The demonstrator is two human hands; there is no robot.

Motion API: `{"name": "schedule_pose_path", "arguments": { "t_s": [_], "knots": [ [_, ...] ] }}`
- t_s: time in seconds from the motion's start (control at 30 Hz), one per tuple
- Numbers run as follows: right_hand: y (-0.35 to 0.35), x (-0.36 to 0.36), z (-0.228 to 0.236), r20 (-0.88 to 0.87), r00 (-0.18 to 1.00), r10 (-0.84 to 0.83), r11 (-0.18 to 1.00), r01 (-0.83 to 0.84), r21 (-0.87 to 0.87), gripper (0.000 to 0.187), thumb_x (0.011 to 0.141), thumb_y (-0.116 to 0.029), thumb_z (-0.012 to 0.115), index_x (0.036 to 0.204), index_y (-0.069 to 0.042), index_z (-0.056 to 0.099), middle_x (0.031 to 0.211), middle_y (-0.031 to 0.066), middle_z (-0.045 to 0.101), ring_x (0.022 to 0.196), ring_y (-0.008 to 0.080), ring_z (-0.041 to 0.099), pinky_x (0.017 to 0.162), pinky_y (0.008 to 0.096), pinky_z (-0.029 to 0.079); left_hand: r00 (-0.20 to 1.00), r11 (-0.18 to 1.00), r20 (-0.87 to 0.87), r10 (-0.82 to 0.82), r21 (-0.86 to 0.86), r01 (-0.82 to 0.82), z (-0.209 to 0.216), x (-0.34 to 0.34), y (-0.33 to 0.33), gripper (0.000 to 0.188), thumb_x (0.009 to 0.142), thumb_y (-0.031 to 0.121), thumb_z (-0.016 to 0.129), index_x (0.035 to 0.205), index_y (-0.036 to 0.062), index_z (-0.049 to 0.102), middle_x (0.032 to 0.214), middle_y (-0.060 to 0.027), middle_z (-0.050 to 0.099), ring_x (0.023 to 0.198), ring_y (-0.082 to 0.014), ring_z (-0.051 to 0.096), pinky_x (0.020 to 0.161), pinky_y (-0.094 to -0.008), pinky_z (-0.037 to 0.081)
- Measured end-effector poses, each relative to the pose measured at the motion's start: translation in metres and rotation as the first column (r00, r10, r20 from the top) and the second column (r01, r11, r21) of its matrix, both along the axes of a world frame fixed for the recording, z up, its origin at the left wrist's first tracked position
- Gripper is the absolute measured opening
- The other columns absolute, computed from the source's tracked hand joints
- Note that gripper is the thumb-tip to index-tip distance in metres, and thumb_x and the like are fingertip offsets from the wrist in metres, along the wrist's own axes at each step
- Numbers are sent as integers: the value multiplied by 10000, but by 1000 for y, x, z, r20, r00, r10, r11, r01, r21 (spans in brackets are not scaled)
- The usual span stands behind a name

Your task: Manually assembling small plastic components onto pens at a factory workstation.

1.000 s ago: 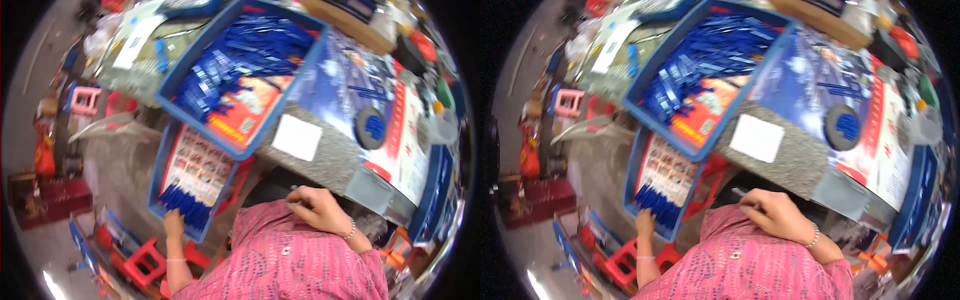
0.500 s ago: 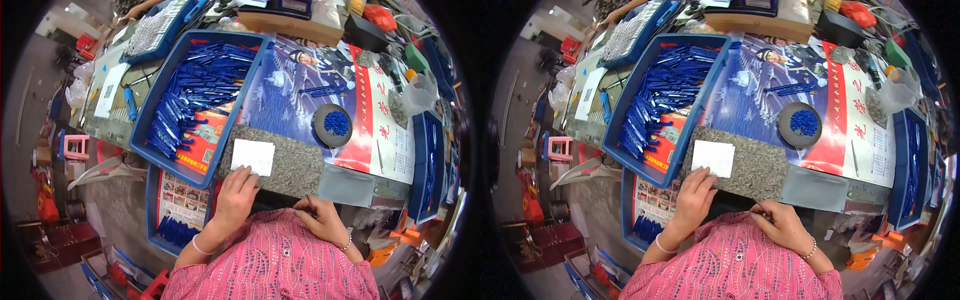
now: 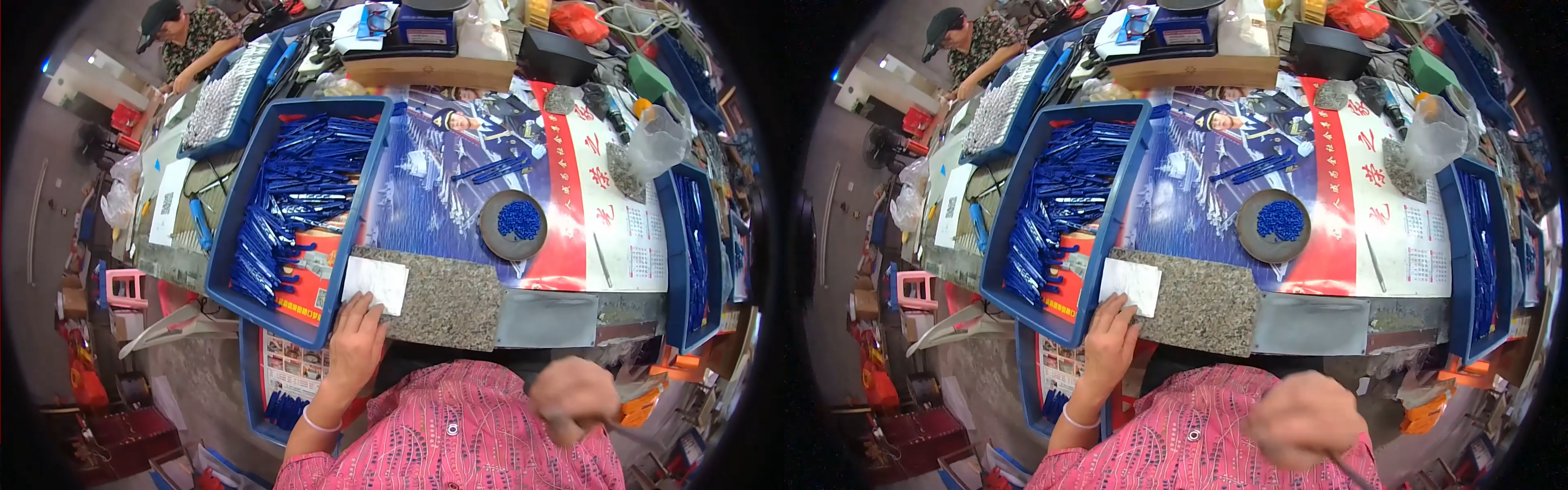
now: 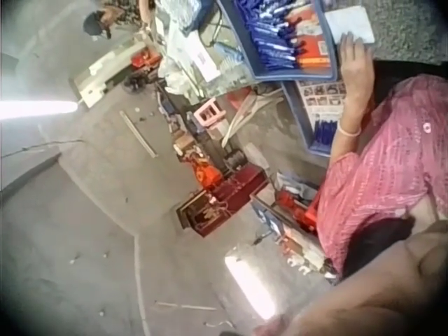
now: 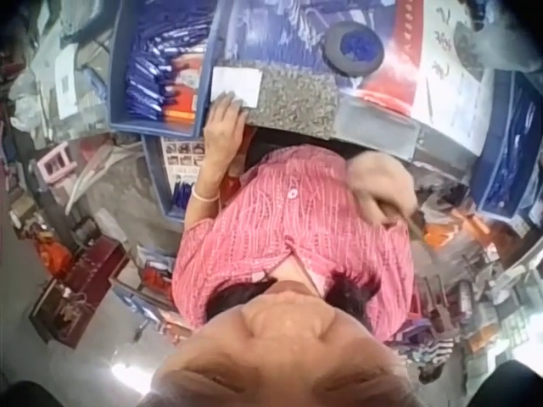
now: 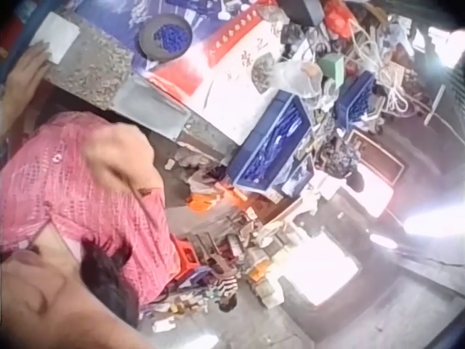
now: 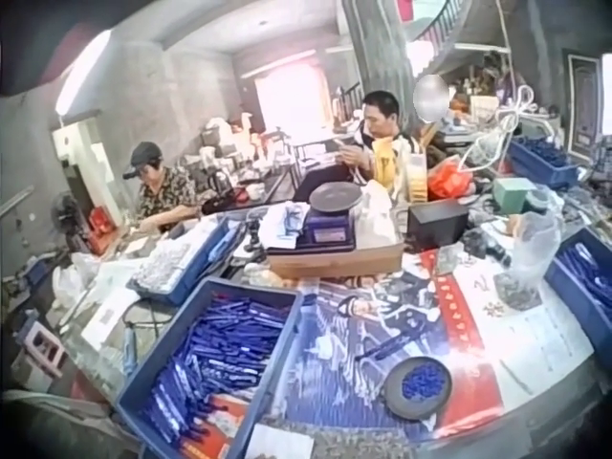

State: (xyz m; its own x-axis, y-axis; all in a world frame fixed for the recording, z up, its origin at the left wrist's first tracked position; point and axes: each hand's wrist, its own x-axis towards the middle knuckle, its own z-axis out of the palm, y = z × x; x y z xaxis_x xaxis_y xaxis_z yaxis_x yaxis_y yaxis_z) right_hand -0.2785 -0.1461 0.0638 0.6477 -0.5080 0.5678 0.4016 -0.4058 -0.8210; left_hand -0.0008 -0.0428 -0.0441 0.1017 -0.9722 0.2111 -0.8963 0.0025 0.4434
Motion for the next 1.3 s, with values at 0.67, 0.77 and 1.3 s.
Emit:
{"name": "schedule_pose_path", "arguments": {
  "t_s": [0.67,0.77,1.3],
  "knots": [
    [35,-41,51,172,972,162,934,-94,-344,139,833,-147,523,854,-21,580,885,88,569,541,227,532,455,337,452,860,992,500,-101,-18,127,-39,-60,-259,112,741,75,572,844,61,614,850,-102,612,815,-243,619,677,-364,509],
    [11,-31,-5,-201,977,-67,975,21,-220,174,853,-69,489,736,21,581,798,147,633,644,219,588,559,318,482,869,998,494,-8,-55,41,-29,-23,-226,79,732,48,571,801,45,610,824,-115,610,803,-265,619,670,-369,508],
    [0,12,-64,-132,991,-25,438,130,890,150,828,-38,629,962,23,599,651,25,554,496,83,495,443,218,384,-9,805,-911,413,360,472,42,-68,-15,251,871,29,568,1107,-54,555,948,-80,640,881,-124,611,819,-235,471]
  ]
}}
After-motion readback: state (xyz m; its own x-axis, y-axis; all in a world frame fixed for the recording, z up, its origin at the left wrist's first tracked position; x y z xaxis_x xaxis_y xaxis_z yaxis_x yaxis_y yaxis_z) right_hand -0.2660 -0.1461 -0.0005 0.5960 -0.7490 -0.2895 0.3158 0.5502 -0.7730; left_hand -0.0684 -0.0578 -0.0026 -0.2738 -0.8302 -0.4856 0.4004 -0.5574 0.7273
